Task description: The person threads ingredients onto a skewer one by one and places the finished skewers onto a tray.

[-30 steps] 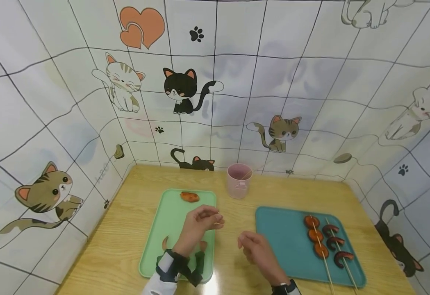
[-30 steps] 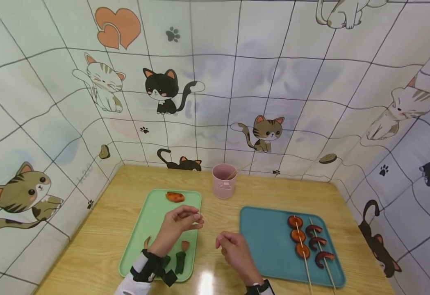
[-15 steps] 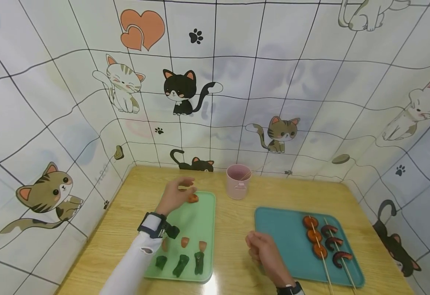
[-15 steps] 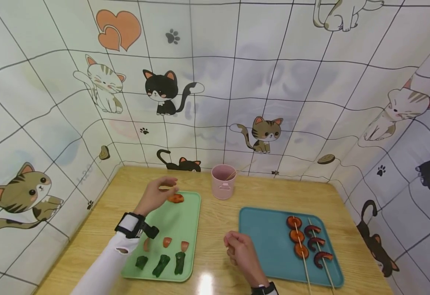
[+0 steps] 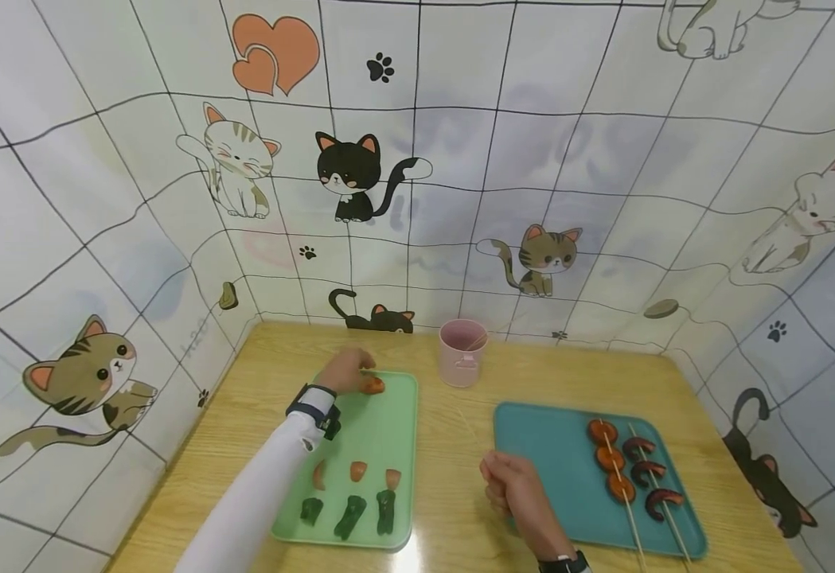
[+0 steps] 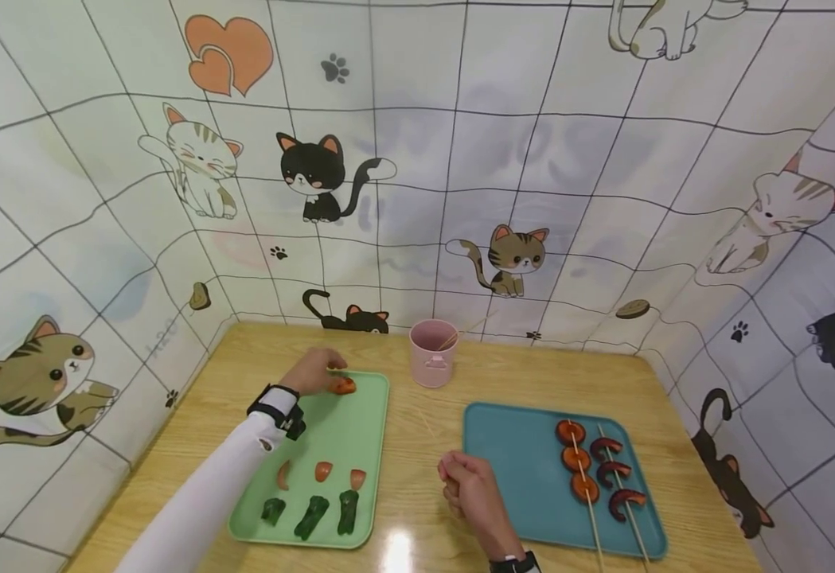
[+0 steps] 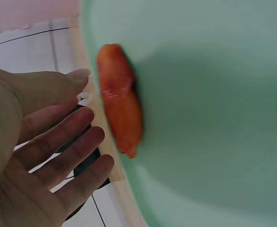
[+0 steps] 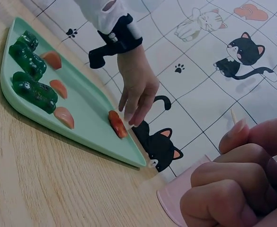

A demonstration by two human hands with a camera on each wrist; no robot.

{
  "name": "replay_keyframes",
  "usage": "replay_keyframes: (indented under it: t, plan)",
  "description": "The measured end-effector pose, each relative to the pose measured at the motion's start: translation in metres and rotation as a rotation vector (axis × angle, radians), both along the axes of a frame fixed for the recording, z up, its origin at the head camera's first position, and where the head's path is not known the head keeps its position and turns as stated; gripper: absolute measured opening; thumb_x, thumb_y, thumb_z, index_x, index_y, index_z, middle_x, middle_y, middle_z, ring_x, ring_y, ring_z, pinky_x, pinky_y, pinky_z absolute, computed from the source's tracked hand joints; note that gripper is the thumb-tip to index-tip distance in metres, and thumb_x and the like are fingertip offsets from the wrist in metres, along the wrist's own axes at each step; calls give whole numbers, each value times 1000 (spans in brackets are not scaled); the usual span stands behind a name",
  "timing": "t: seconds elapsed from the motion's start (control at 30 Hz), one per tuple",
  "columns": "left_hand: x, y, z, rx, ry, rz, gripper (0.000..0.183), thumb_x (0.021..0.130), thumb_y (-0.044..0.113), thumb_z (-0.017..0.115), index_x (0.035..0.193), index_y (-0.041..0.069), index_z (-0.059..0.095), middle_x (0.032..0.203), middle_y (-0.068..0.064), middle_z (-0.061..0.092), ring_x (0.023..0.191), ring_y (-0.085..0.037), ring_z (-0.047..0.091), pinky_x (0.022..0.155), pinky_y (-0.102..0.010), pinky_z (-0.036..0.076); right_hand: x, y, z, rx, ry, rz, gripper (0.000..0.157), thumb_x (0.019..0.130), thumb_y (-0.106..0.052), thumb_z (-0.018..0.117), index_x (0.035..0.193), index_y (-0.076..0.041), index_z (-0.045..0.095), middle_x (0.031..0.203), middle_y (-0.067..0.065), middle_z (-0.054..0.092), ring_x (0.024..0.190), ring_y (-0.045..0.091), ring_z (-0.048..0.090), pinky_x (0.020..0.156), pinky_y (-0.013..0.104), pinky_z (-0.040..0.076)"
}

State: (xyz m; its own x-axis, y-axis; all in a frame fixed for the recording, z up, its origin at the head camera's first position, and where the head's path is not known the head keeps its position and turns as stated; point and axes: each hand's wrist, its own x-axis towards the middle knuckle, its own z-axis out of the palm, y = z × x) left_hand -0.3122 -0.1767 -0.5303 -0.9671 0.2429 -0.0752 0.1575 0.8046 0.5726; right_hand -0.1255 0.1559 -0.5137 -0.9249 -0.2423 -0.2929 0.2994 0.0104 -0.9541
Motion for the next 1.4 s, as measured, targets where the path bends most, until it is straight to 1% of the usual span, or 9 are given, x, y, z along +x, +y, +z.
replay_keyframes:
  t: [0.2,0.27,0.43,0.7,0.83,0.97,1.07,1.2,1.4]
  plan:
    - [-1,7,-3,-104,47,-65,32,85,17,85,107,-4,76,110,-17,73,96,-27,66,88,-42,58,2,1,-1,7,-8,-5,41,108,-35,49,77,-8,50,57,-5,24,46,9,23,46,22,22]
    - [0,7,-3,-121,60,-71,26,84,15,85,101,-3,77,101,-14,72,87,-24,62,80,-38,56,3,2,-1,9,-8,-2,41,108,-35,49,77,-8,50,57,-6,25,46,8,24,46,21,23]
    - [-3,7,-10,-147,64,-77,17,81,9,86,94,1,79,87,-7,67,79,-19,55,70,-30,49,4,4,-2,5,-13,-11,40,109,-33,47,78,-6,49,58,-6,25,47,8,24,46,21,22]
    - [-1,6,-11,-145,33,-20,19,78,3,84,95,0,75,84,-6,69,73,-18,55,65,-28,47,4,5,-3,10,-16,-17,42,107,-37,50,78,-7,49,59,-5,25,47,8,23,47,21,22]
    - [2,4,-10,-112,55,19,20,78,3,82,91,3,67,85,-7,65,73,-20,56,64,-29,47,2,6,-4,1,-9,-2,43,107,-41,50,80,-7,50,59,-6,25,47,8,23,46,21,22]
    - [4,2,-8,-88,87,38,20,79,5,82,91,4,65,85,-8,66,72,-20,56,64,-30,48,1,6,-3,-9,-4,-4,40,109,-36,48,82,-7,52,58,-6,25,46,8,24,46,21,23]
    - [6,2,-6,-36,103,41,21,81,6,83,96,2,69,91,-10,70,77,-19,60,68,-32,53,0,5,0,-10,-1,-17,36,110,-28,46,83,-5,52,58,-6,24,46,8,24,45,22,22]
    - [9,5,1,95,90,61,27,83,9,83,107,2,73,102,-12,74,88,-21,67,77,-34,58,-2,5,6,-16,14,-31,35,109,-26,47,84,-2,52,57,-6,24,46,8,23,44,22,22]
    - [26,16,20,309,63,168,31,85,13,84,113,6,72,107,-12,74,91,-22,69,73,-29,58,-6,3,12,11,48,-39,35,109,-25,48,84,-1,54,56,-6,24,44,8,22,44,22,22]
